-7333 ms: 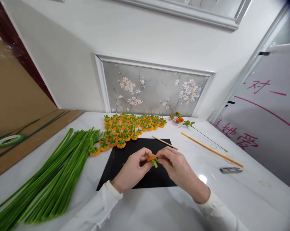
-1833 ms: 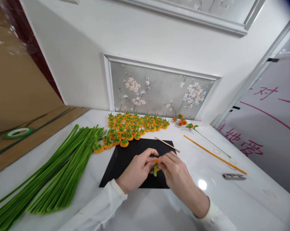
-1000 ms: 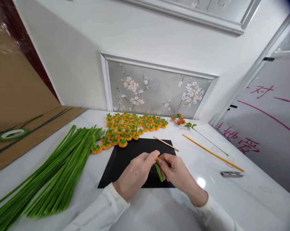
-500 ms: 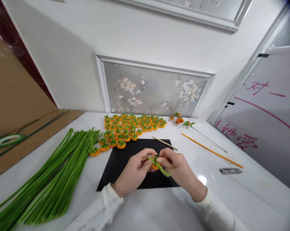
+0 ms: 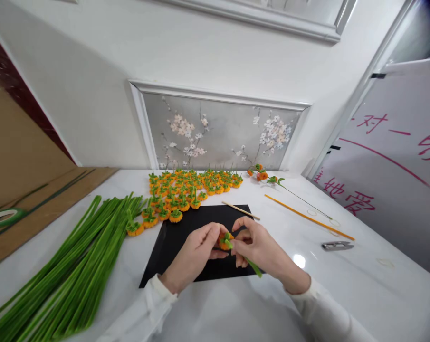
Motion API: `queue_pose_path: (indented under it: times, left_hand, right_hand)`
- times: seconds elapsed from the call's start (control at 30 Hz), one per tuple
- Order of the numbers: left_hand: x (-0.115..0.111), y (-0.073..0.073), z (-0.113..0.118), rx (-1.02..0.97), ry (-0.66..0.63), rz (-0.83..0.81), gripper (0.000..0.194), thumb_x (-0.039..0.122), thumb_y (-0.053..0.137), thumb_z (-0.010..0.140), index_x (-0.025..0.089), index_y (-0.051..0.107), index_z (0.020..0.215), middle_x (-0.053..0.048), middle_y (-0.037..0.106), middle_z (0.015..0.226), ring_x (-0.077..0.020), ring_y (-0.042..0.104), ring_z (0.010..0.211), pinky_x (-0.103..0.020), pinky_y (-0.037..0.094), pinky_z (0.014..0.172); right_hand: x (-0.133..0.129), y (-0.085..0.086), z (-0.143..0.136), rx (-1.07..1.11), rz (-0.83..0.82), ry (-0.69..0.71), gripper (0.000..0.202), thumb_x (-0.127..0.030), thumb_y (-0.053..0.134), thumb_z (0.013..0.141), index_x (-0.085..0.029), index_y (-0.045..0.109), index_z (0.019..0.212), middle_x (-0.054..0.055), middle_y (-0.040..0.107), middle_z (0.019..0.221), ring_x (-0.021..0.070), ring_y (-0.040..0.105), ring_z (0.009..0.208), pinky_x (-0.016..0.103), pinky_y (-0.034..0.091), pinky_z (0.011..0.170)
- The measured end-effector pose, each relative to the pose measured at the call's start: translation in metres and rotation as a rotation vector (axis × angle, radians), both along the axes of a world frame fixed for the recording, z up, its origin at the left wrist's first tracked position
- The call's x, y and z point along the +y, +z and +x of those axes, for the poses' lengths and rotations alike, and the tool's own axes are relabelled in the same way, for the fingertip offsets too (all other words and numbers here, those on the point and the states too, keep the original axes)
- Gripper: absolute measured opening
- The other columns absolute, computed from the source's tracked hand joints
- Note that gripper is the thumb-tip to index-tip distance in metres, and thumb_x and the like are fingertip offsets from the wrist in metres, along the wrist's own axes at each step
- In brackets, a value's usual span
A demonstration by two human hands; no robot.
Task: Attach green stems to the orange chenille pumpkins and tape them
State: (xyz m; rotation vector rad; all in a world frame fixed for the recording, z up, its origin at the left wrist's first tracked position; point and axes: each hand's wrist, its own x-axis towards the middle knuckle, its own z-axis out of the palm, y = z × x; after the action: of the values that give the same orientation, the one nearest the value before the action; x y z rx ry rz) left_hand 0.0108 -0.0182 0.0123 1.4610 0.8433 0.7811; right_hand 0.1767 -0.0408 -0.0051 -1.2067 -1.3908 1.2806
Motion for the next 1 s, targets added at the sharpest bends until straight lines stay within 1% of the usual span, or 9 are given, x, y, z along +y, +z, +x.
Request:
queue_pose_path:
  times: [0.1, 0.23, 0.33, 0.4, 0.5, 0.63, 0.73, 0.83, 1.0]
  left_hand:
    - [0.002, 0.004, -0.001, 0.008, -0.002, -0.116, 0.032, 0.048, 0.052, 0.085, 0.017, 0.058, 0.08, 0.0, 0.058, 0.075, -0.0139, 0.06, 0.072, -0.029, 0.055, 0.067]
    - [0.005, 0.002, -0.001, 0.025, -0.001, -0.091, 0.024, 0.036, 0.067, 0.076, 0.016, 0.055, 0.075, 0.002, 0.059, 0.067, -0.0082, 0.055, 0.06, -0.02, 0.049, 0.059]
    - [0.006, 0.0, -0.001, -0.034, 0.049, -0.039, 0.021, 0.034, 0.066, 0.077, 0.016, 0.054, 0.075, 0.005, 0.056, 0.064, -0.0074, 0.053, 0.057, -0.018, 0.045, 0.055]
    - [0.006, 0.0, -0.001, -0.056, 0.088, -0.001, 0.02, 0.033, 0.066, 0.077, 0.016, 0.055, 0.076, 0.004, 0.055, 0.065, -0.0089, 0.054, 0.06, -0.019, 0.046, 0.057]
    - [0.006, 0.0, -0.001, -0.049, 0.124, 0.087, 0.017, 0.031, 0.065, 0.077, 0.016, 0.057, 0.076, 0.003, 0.056, 0.07, -0.0108, 0.055, 0.063, -0.022, 0.046, 0.06]
    - [0.006, -0.003, 0.0, 0.005, 0.172, 0.227, 0.014, 0.029, 0.062, 0.08, 0.016, 0.06, 0.077, 0.001, 0.058, 0.071, -0.0117, 0.054, 0.065, -0.022, 0.045, 0.059]
    - [0.006, -0.005, 0.0, -0.01, 0.178, 0.192, 0.015, 0.031, 0.063, 0.079, 0.016, 0.06, 0.076, 0.001, 0.057, 0.07, -0.0117, 0.054, 0.064, -0.022, 0.046, 0.059]
    - [0.005, -0.005, 0.0, -0.043, 0.181, 0.09, 0.018, 0.033, 0.065, 0.077, 0.016, 0.06, 0.074, 0.003, 0.056, 0.067, -0.0107, 0.054, 0.062, -0.022, 0.048, 0.059]
    - [0.002, -0.005, 0.002, -0.046, 0.186, 0.068, 0.021, 0.034, 0.066, 0.077, 0.014, 0.06, 0.073, 0.002, 0.057, 0.067, -0.0105, 0.054, 0.061, -0.02, 0.047, 0.057]
  right_hand:
    - [0.0, 0.0, 0.002, -0.05, 0.011, 0.019, 0.023, -0.02, 0.057, 0.076, -0.023, 0.041, 0.091, -0.009, 0.059, 0.057, 0.0094, 0.056, 0.039, 0.018, 0.046, 0.039]
    - [-0.001, 0.003, 0.002, -0.042, 0.026, 0.041, 0.022, -0.03, 0.06, 0.078, -0.021, 0.043, 0.088, -0.008, 0.06, 0.057, 0.0092, 0.056, 0.043, 0.019, 0.045, 0.043]
    - [-0.001, 0.008, 0.003, 0.056, -0.019, 0.069, 0.029, -0.042, 0.062, 0.078, -0.019, 0.045, 0.084, -0.003, 0.063, 0.061, 0.0089, 0.057, 0.049, 0.02, 0.043, 0.049]
    - [-0.001, 0.01, 0.004, 0.118, -0.045, 0.095, 0.034, -0.045, 0.066, 0.075, -0.017, 0.048, 0.082, -0.001, 0.064, 0.064, 0.008, 0.055, 0.052, 0.019, 0.041, 0.051]
    - [-0.001, 0.01, 0.004, 0.177, -0.047, 0.102, 0.034, -0.043, 0.07, 0.073, -0.016, 0.052, 0.079, -0.001, 0.064, 0.066, 0.006, 0.049, 0.053, 0.019, 0.038, 0.052]
    - [-0.002, 0.009, 0.0, 0.253, -0.065, 0.1, 0.033, -0.037, 0.076, 0.068, -0.016, 0.054, 0.08, -0.005, 0.059, 0.062, 0.005, 0.045, 0.05, 0.018, 0.033, 0.049]
    - [-0.002, 0.007, -0.005, 0.242, -0.022, 0.043, 0.033, -0.036, 0.078, 0.064, -0.018, 0.054, 0.078, -0.006, 0.059, 0.06, 0.0068, 0.049, 0.052, 0.019, 0.038, 0.052]
    - [-0.002, 0.003, -0.01, 0.184, 0.06, -0.033, 0.029, -0.036, 0.075, 0.067, -0.018, 0.056, 0.079, -0.004, 0.061, 0.062, 0.009, 0.055, 0.054, 0.021, 0.044, 0.053]
    - [-0.001, -0.002, -0.015, 0.198, 0.066, -0.124, 0.027, -0.035, 0.073, 0.068, -0.017, 0.062, 0.084, -0.001, 0.061, 0.073, 0.0129, 0.063, 0.062, 0.026, 0.054, 0.06]
